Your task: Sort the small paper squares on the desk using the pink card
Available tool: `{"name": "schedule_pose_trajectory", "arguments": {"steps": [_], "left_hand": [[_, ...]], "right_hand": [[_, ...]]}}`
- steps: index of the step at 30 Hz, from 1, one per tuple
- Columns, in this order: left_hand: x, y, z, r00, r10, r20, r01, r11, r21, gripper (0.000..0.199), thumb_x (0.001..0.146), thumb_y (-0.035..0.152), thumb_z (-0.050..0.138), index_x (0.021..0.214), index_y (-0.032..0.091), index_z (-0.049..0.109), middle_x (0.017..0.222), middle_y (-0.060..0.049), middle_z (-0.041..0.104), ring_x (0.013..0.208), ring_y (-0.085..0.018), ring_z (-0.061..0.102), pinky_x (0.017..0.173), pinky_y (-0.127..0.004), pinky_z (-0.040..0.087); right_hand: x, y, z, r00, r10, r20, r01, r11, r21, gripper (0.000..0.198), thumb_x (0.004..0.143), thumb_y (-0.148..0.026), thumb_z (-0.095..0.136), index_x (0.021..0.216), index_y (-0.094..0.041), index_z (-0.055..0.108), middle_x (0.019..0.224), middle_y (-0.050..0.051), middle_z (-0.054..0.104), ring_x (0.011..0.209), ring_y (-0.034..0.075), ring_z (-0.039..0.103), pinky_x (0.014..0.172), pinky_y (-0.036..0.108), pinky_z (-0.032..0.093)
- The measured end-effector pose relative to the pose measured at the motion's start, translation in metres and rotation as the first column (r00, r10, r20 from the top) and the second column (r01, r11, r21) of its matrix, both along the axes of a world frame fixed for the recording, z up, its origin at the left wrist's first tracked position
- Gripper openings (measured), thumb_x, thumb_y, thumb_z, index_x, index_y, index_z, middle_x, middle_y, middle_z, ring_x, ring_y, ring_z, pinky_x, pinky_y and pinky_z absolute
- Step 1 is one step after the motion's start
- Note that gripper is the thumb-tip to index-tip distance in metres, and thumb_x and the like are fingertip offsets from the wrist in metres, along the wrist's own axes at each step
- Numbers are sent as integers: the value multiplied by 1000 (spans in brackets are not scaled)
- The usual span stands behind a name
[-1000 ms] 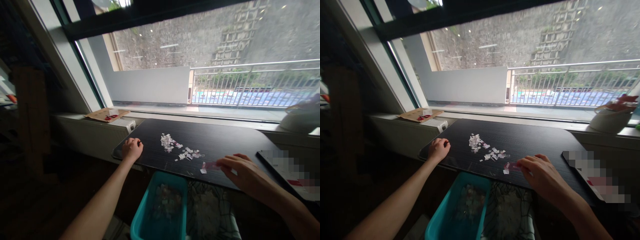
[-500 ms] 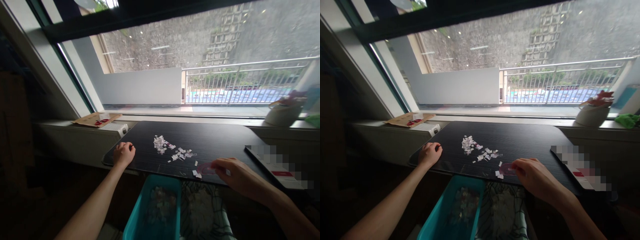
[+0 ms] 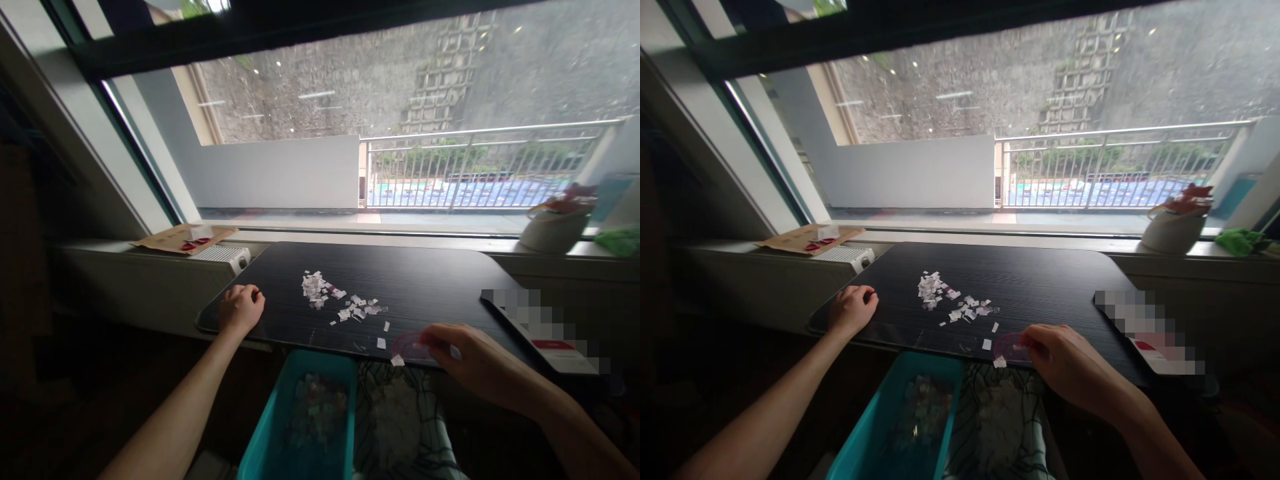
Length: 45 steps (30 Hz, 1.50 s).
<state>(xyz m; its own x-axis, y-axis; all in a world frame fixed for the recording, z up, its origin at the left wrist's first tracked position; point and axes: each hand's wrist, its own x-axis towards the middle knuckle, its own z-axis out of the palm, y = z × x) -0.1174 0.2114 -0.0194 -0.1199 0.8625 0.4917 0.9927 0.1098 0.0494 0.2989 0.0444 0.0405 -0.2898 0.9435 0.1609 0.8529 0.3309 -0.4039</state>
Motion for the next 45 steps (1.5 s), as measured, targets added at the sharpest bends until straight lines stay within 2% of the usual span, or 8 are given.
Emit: {"name": "schedule_pose_trajectory", "arguments": {"steps": [6,9,15,19,25,34,45], "left_hand": [[1,0,1,1000,1,-4,-1,1000,-6,23,84,29,51,95,19,68,99,-10,63,93,-30,56,76,-37,45],[2,-1,2,1000,4,-9,-4,1000,-10,22,84,29,51,95,19,68,99,-10,63,93,-30,56,76,-36,45],[3,-3,3,1000,9,-6,-9,1000,-8,22,84,29,51,94,19,68,100,-10,63,94,-29,56,76,-36,45],[3,-2,2,1000,8,-1,-8,1000,-8,21,84,29,51,94,20,68,99,-10,63,94,-29,56,75,-36,45],[2,0,1,1000,12,-2,-12,1000,-8,22,84,29,51,94,20,68,100,-10,62,94,-29,56,75,-36,44],[1,0,2,1000,8,1,-8,1000,-15,23,84,29,51,96,19,68,102,-11,62,93,-29,56,77,-37,44],[1,0,1,1000,11,5,-10,1000,-9,22,84,29,51,94,20,67,100,-10,62,93,-29,55,74,-35,43]], "right_hand": [[5,-1,-3,998,-2,-64,1,1000,-11,22,88,-27,47,88,-22,68,81,2,73,70,17,64,65,26,47],[4,12,-6,997,-16,-78,20,999,46,23,89,-28,46,93,-21,68,89,4,73,77,18,66,69,27,47],[3,39,-13,998,-65,-26,67,990,120,27,89,-27,44,94,-20,70,89,6,74,76,21,66,69,31,47],[11,33,-15,997,-60,-46,64,994,93,25,85,-27,48,89,-21,71,83,5,75,71,19,66,67,29,48],[18,10,-7,997,-9,-77,8,1000,-21,20,85,-28,50,86,-23,69,79,2,73,68,17,63,64,26,48],[16,5,-10,990,-14,-138,2,996,-89,19,85,-29,50,86,-22,67,80,2,72,71,17,63,67,26,48],[-1,28,-19,988,-44,-150,48,999,24,26,87,-33,48,92,-20,70,82,4,73,73,20,65,71,30,50]]}}
